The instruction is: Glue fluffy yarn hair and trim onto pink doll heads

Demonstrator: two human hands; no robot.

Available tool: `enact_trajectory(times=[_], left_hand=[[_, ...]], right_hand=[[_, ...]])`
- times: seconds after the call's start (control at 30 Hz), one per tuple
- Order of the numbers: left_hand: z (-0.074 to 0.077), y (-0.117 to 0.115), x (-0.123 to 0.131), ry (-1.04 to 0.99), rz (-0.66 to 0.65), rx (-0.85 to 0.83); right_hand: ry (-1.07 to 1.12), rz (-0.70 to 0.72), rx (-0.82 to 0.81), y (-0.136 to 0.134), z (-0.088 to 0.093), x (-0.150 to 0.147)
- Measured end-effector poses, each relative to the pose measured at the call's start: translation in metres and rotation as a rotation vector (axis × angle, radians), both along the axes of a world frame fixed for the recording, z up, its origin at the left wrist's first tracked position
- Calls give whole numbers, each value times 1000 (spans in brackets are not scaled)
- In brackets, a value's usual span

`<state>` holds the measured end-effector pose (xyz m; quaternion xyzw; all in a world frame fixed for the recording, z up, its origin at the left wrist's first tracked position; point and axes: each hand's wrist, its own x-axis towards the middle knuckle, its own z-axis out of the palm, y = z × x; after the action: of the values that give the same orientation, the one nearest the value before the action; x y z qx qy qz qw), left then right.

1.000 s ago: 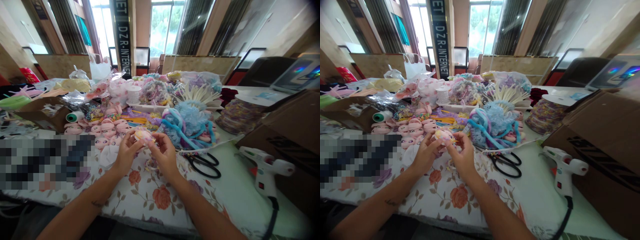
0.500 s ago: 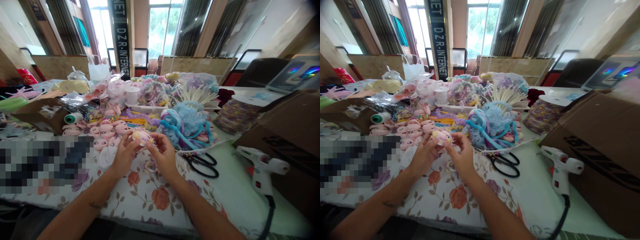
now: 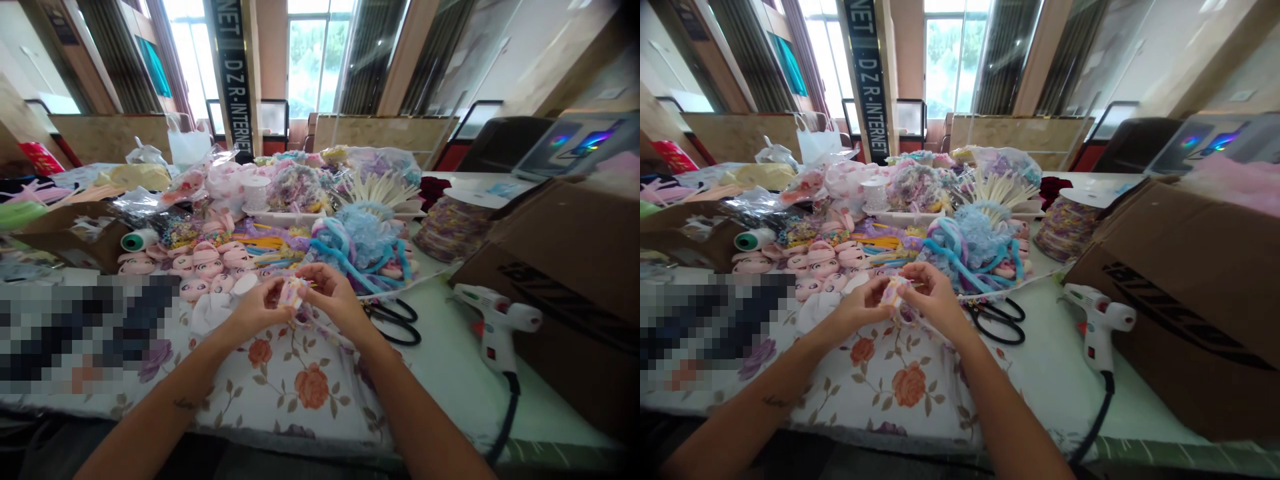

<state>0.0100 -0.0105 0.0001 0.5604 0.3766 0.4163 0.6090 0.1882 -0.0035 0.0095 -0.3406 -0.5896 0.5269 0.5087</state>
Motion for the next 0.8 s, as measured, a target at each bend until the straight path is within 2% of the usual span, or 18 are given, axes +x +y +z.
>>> enact_trajectory(times=[0.1,0.27,0.37,0.6,0.8], left_hand=[[5,1,0,-18,-43,-6],[22,1,5,3,76,-34],[27,4,8,19,100,-25],[21,12,15,34,128,32],[12,13,11,-27,119,51]], right_hand=[[-3,-3,30,1,-3,-1],[81,-19,19,3,-2,-1],[109,-38,7,3,-1,0],[100,-140,10,3,-1,-1],[71,-113,-14,2,-3,-2]])
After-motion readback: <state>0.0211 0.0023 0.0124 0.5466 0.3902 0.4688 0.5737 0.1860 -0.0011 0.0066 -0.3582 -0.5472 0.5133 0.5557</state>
